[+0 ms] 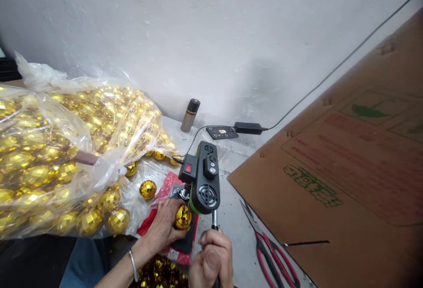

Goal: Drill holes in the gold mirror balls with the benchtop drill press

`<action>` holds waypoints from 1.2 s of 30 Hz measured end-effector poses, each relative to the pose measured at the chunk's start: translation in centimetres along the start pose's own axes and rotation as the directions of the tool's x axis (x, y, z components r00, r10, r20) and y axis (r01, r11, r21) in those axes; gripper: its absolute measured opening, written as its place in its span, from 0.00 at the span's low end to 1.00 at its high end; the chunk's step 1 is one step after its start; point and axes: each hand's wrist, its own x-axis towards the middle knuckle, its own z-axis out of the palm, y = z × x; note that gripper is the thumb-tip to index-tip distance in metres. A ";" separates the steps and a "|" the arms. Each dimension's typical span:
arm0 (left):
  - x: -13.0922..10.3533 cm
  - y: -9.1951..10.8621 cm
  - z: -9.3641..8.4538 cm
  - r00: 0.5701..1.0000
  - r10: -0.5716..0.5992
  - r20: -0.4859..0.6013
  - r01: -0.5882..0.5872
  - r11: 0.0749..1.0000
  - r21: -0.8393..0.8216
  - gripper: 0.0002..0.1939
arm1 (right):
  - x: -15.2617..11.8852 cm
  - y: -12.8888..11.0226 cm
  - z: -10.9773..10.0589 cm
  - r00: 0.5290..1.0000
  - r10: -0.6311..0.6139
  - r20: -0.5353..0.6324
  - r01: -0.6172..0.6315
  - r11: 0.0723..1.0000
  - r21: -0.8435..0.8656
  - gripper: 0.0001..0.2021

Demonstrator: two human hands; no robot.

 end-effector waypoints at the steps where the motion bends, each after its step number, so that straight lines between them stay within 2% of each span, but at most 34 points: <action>1: 0.0 0.1 -0.1 1.000 -0.007 0.006 0.007 1.000 -0.002 0.21 | -0.1 0.2 0.0 1.000 -0.002 -0.002 0.002 1.000 0.001 0.18; 5: 0.0 0.2 -0.3 0.999 -0.036 0.029 0.036 0.999 -0.008 0.22 | -0.3 0.3 -0.1 1.000 0.014 0.004 -0.014 1.000 0.013 0.18; 13: 0.0 -0.2 0.1 1.000 -0.003 0.028 0.004 1.000 -0.029 0.27 | -0.6 0.8 0.3 1.000 -0.007 -0.021 0.008 1.000 0.018 0.17; 17: 0.0 -0.1 0.0 0.998 -0.017 0.056 0.019 0.999 -0.029 0.28 | -0.6 0.9 0.5 0.999 0.000 -0.048 0.004 0.997 0.076 0.16; 21: 0.1 0.1 -0.2 0.999 -0.015 0.049 0.018 0.998 -0.053 0.28 | -0.7 1.0 0.5 1.000 0.012 0.003 -0.013 0.994 0.109 0.16; 31: 0.0 0.4 -0.2 0.999 -0.033 0.035 0.035 0.997 -0.065 0.29 | -3.5 2.8 0.2 0.999 -0.048 0.017 0.048 0.999 0.025 0.15; 34: 0.3 0.5 -0.3 0.999 -0.030 0.025 0.032 0.998 -0.058 0.30 | -2.8 2.8 -0.1 0.988 -0.142 0.066 0.142 0.990 -0.002 0.15; 36: 0.4 0.5 -0.2 0.999 -0.033 0.014 0.034 0.998 -0.045 0.29 | -1.2 1.9 -0.5 0.992 -0.101 0.069 0.101 0.995 0.004 0.16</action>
